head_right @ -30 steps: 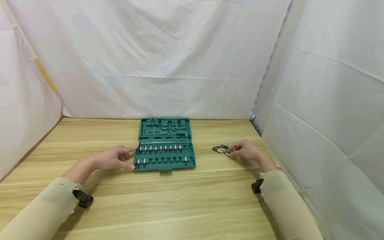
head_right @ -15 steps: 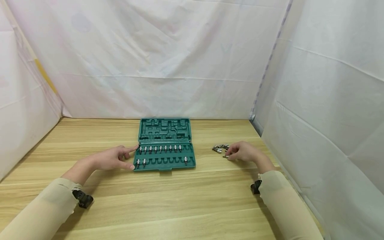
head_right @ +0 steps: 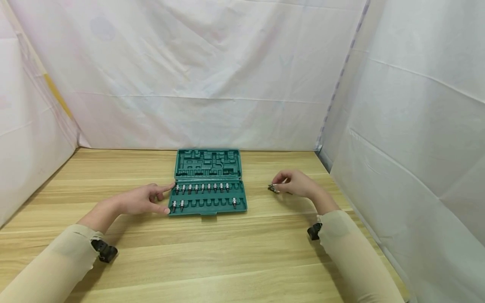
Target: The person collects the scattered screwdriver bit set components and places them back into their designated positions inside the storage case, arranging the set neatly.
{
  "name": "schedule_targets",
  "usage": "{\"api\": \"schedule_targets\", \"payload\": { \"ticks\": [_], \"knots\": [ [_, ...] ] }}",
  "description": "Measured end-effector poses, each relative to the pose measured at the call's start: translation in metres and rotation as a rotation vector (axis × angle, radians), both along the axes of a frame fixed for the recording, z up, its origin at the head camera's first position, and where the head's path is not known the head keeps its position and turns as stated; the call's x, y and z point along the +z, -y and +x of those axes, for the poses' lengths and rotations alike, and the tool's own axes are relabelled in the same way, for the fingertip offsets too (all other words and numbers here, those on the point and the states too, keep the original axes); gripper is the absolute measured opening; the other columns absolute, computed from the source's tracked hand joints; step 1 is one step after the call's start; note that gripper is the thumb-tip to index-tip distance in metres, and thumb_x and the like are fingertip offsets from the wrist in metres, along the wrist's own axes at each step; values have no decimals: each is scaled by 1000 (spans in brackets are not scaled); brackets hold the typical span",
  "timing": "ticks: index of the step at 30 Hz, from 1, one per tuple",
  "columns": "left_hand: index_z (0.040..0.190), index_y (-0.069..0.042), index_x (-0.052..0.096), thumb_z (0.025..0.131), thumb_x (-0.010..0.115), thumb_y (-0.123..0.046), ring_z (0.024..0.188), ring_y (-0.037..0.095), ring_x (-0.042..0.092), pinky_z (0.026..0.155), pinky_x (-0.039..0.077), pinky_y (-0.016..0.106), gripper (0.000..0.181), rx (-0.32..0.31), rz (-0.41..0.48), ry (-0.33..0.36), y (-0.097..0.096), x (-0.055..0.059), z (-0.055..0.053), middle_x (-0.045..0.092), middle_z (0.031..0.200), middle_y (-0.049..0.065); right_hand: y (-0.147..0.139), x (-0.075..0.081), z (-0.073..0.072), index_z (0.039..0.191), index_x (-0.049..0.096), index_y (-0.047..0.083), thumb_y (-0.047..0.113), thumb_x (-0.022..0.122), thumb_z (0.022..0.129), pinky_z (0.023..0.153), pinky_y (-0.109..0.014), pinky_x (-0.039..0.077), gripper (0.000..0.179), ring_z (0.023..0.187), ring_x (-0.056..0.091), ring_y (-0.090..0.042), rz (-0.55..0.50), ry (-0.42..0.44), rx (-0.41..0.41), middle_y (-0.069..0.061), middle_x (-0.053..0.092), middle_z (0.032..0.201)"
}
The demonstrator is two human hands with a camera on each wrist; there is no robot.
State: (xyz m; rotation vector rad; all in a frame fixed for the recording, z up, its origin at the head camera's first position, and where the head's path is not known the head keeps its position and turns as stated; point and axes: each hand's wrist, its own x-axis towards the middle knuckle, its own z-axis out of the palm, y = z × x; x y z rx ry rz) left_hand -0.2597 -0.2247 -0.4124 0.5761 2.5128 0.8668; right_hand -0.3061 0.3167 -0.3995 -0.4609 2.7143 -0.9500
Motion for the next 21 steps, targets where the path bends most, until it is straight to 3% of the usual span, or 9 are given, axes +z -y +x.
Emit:
{"api": "schedule_targets", "payload": {
  "ticks": [4, 11, 18, 21],
  "knots": [
    [175, -17, 27, 95, 85, -50, 113, 27, 50, 94, 47, 41, 104, -1, -1, 1, 0, 0, 0, 54, 125, 15, 17, 5, -4, 118, 77, 17, 30, 77, 104, 72, -35, 54, 19, 87, 64, -27, -23, -11, -8, -7, 73, 111],
    [175, -14, 27, 96, 86, -47, 112, 27, 50, 93, 45, 41, 104, -14, 12, -3, 1, 0, 0, 54, 124, 15, 47, 5, -12, 118, 78, 21, 31, 77, 104, 79, -39, 54, 17, 89, 66, -25, -44, -58, 10, -4, 75, 110],
    [175, -16, 26, 96, 85, -49, 114, 27, 50, 94, 46, 41, 104, -8, 4, -3, 1, -1, 0, 54, 125, 14, 69, 2, -19, 130, 79, 16, 33, 76, 104, 82, -48, 57, 31, 95, 68, -29, -109, 23, 36, -4, 78, 116],
    [175, -15, 26, 96, 85, -48, 112, 27, 48, 93, 45, 41, 104, -9, 12, 1, 1, 0, -1, 53, 123, 14, 75, 0, -22, 130, 79, 19, 32, 75, 105, 81, -45, 56, 28, 97, 69, -28, -116, 32, 48, -4, 78, 116]
  ]
}}
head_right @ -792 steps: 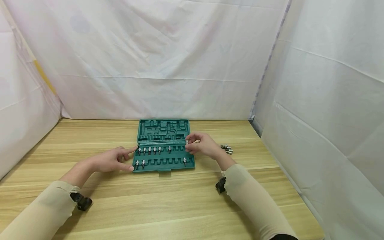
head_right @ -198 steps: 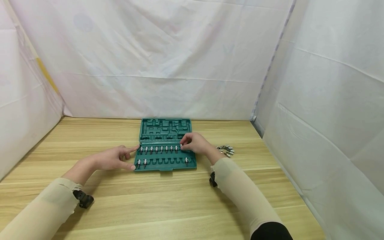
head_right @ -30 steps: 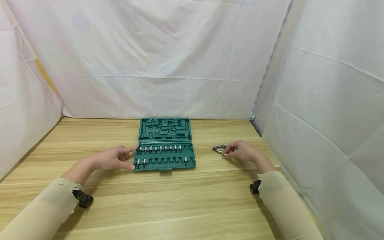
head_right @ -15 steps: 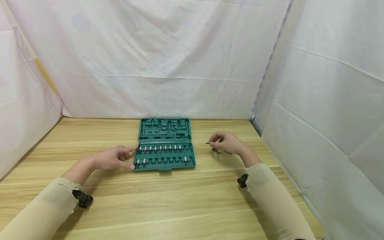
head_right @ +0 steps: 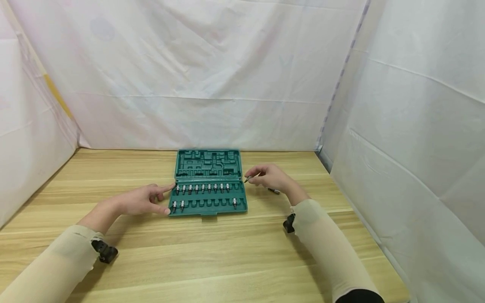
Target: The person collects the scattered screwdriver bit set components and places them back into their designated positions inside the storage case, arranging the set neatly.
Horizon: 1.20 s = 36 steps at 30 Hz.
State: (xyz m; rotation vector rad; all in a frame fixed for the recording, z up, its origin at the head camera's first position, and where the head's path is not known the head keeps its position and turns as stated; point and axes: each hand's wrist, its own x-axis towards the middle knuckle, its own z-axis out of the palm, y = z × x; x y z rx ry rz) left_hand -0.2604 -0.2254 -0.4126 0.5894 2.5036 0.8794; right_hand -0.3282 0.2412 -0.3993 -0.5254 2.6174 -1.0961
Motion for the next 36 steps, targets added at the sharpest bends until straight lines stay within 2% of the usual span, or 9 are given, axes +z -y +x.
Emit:
{"api": "schedule_targets", "payload": {
  "ticks": [4, 9, 14, 21, 28, 36],
  "knots": [
    [175, -15, 26, 96, 85, -46, 111, 27, 48, 93, 45, 41, 103, -2, 10, 4, 0, 1, 0, 52, 123, 15, 9, -3, -3, 131, 79, 21, 28, 73, 107, 82, -42, 57, 26, 99, 70, -25, -4, -11, 26, -3, 78, 117],
    [175, -13, 27, 96, 86, -43, 110, 27, 48, 91, 45, 40, 103, -7, 20, 0, -1, 2, 0, 52, 122, 16, 20, -8, -6, 132, 75, 16, 23, 74, 106, 85, -39, 58, 27, 100, 69, -22, -21, -8, 54, -6, 75, 119],
    [175, -14, 27, 96, 86, -44, 110, 27, 48, 91, 45, 40, 102, -3, 17, -4, -1, 1, 0, 53, 123, 15, 30, -11, -8, 123, 78, 15, 23, 78, 104, 91, -40, 59, 21, 103, 70, -22, -14, 9, 59, -5, 77, 120],
    [175, -14, 27, 96, 86, -44, 110, 27, 49, 91, 45, 41, 103, -2, 18, 2, -1, 1, 2, 53, 123, 16, 40, -12, -11, 114, 82, 18, 24, 79, 103, 101, -44, 56, 13, 108, 69, -21, 66, -24, 91, -2, 79, 116],
    [175, -13, 28, 96, 86, -43, 110, 27, 50, 92, 46, 41, 103, -4, 19, -3, -1, 1, 2, 54, 123, 16, 48, -15, -13, 116, 83, 21, 26, 78, 104, 94, -40, 54, 13, 102, 66, -20, 134, -40, 90, -1, 76, 111],
    [175, -13, 28, 96, 86, -43, 111, 27, 51, 92, 47, 41, 102, -4, 16, -4, -1, 2, 3, 54, 124, 16, 51, -18, -14, 122, 82, 19, 21, 76, 106, 85, -34, 52, 18, 94, 63, -18, 133, -28, 111, -3, 73, 104]
  ]
}}
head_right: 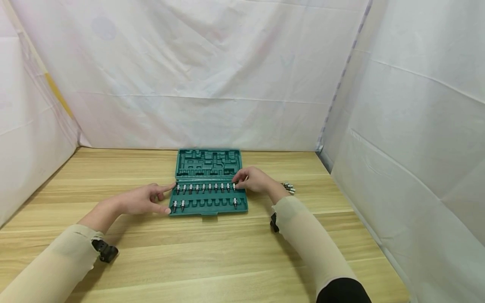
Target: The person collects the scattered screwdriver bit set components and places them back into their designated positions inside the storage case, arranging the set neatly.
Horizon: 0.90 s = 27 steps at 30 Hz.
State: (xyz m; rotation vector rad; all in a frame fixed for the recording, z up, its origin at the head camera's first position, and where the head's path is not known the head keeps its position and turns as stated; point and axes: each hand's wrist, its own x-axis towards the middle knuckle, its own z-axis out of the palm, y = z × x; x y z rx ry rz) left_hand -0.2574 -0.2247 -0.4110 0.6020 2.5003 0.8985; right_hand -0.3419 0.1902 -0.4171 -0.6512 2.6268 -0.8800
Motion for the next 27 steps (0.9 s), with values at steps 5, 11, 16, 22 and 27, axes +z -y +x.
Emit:
{"api": "schedule_targets", "payload": {
  "ticks": [5, 11, 16, 22, 27],
  "knots": [
    [175, -15, 28, 96, 86, -44, 113, 27, 52, 94, 47, 41, 102, 3, -3, 7, 0, 1, 0, 54, 127, 16, 1, -1, -1, 120, 81, 18, 21, 80, 103, 83, -34, 51, 17, 91, 63, -19, -18, 14, -17, -2, 73, 100],
    [175, -14, 27, 96, 86, -43, 112, 27, 52, 94, 48, 41, 102, 4, 4, 10, 0, 1, 0, 54, 125, 16, 2, -2, -2, 115, 78, 16, 20, 82, 101, 82, -34, 52, 15, 91, 63, -20, -38, 22, -32, -3, 72, 100],
    [175, -13, 27, 96, 86, -43, 110, 27, 52, 92, 48, 41, 102, -5, 6, 2, 0, 1, 0, 54, 124, 16, 2, -4, -2, 113, 79, 15, 20, 82, 101, 77, -32, 53, 13, 89, 63, -19, -46, 26, -43, -4, 72, 100],
    [175, -15, 28, 96, 85, -47, 111, 26, 51, 93, 47, 41, 103, 0, -10, 2, 1, -3, -3, 54, 124, 14, 2, -4, -1, 110, 82, 16, 21, 81, 102, 78, -32, 55, 9, 90, 64, -19, -41, 20, -48, -5, 74, 104],
    [175, -16, 28, 96, 85, -47, 110, 26, 50, 93, 46, 41, 103, 4, -13, 6, 2, -3, -3, 54, 122, 14, 2, -5, -2, 108, 84, 18, 22, 80, 103, 78, -32, 56, 8, 90, 64, -19, -30, 17, -47, -3, 76, 110]
  ]
}}
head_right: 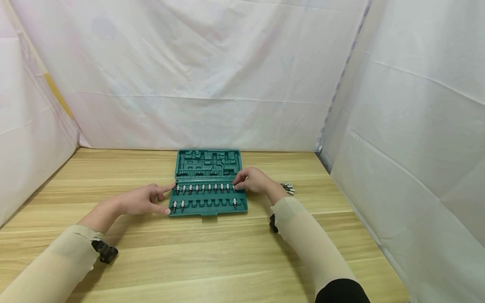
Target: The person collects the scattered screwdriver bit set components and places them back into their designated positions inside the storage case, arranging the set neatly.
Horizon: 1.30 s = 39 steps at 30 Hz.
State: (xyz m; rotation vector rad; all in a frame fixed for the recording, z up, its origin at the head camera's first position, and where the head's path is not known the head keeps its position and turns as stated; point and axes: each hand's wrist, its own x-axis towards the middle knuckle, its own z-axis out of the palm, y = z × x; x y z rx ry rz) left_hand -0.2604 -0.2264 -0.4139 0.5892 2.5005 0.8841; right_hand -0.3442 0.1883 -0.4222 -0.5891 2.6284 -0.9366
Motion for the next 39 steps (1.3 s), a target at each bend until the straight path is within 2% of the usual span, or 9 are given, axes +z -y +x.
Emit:
{"api": "schedule_targets", "payload": {
  "ticks": [8, 26, 32, 39],
  "knots": [
    [175, -15, 28, 95, 86, -46, 109, 26, 49, 92, 46, 40, 103, 5, 1, -1, -1, 1, 1, 53, 121, 13, 0, 0, 1, 109, 79, 16, 21, 79, 104, 76, -32, 55, 7, 85, 62, -19, -9, 19, 8, -4, 72, 100],
    [175, -16, 28, 95, 86, -47, 110, 27, 49, 92, 45, 41, 103, 9, -3, 0, -1, 1, 1, 53, 122, 14, -3, 0, 3, 116, 79, 18, 22, 76, 106, 78, -34, 58, 11, 88, 64, -19, -19, 19, 33, -3, 73, 103],
    [175, -17, 29, 95, 86, -47, 111, 27, 50, 92, 46, 41, 103, 11, -7, -4, 0, 0, 2, 54, 123, 13, -16, 5, 5, 122, 79, 20, 26, 74, 107, 82, -37, 58, 17, 92, 66, -22, -51, -19, 23, -3, 74, 106],
    [175, -16, 29, 95, 86, -48, 112, 27, 49, 93, 46, 41, 103, 10, -6, 0, 0, 1, 1, 53, 123, 14, -46, 19, 10, 132, 76, 15, 38, 72, 108, 83, -46, 60, 34, 93, 70, -31, -87, -18, -38, -15, 74, 117]
  ]
}}
